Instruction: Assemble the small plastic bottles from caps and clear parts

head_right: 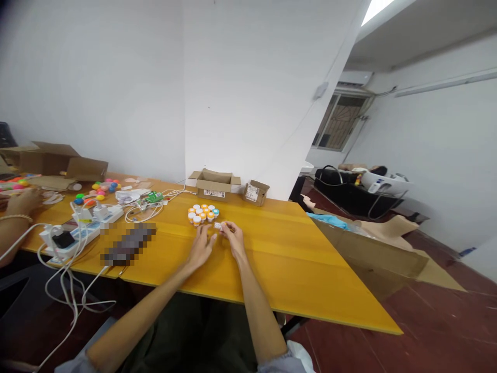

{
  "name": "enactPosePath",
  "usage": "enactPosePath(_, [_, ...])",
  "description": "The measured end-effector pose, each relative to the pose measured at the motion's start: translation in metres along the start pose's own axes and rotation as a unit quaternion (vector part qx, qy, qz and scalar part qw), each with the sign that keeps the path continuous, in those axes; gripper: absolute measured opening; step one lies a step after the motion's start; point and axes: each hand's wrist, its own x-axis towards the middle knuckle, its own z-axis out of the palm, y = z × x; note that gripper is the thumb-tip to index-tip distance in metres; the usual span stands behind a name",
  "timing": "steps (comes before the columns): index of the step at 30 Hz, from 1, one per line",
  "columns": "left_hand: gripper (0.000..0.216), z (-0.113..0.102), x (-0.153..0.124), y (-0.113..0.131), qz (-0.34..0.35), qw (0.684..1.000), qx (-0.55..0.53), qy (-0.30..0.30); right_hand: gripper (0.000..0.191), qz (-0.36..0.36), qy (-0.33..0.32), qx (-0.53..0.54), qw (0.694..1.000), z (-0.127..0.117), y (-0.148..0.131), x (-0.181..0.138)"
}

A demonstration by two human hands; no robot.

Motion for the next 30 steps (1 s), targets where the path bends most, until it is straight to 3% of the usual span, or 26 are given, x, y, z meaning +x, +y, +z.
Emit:
enactPosePath(2, [0.023, -0.001, 0.018, -0.008, -0.054, 0.996, -0.053, -0.037, 0.05, 0.007, -0.016, 0.012, 1.0, -0.001, -0.003, -0.009])
enactPosePath(5, [0.026, -0.001, 0.03, -0.01, -0.081, 0.983, -0.129, -0.104, 0.05, 0.009, -0.031, 0.006, 0.999, -0.001, -0.008, -0.017])
enactPosePath(14, [0.044, -0.002, 0.045, -0.01, -0.124, 0.967, -0.177, -0.133, 0.04, -0.027, -0.025, -0.067, 0.997, 0.0, -0.016, -0.018])
enactPosePath(30, [0.034, -0.01, 0.041, -0.011, -0.108, 0.957, -0.226, -0.148, 0.043, -0.033, -0.032, -0.064, 0.997, -0.002, -0.017, -0.017])
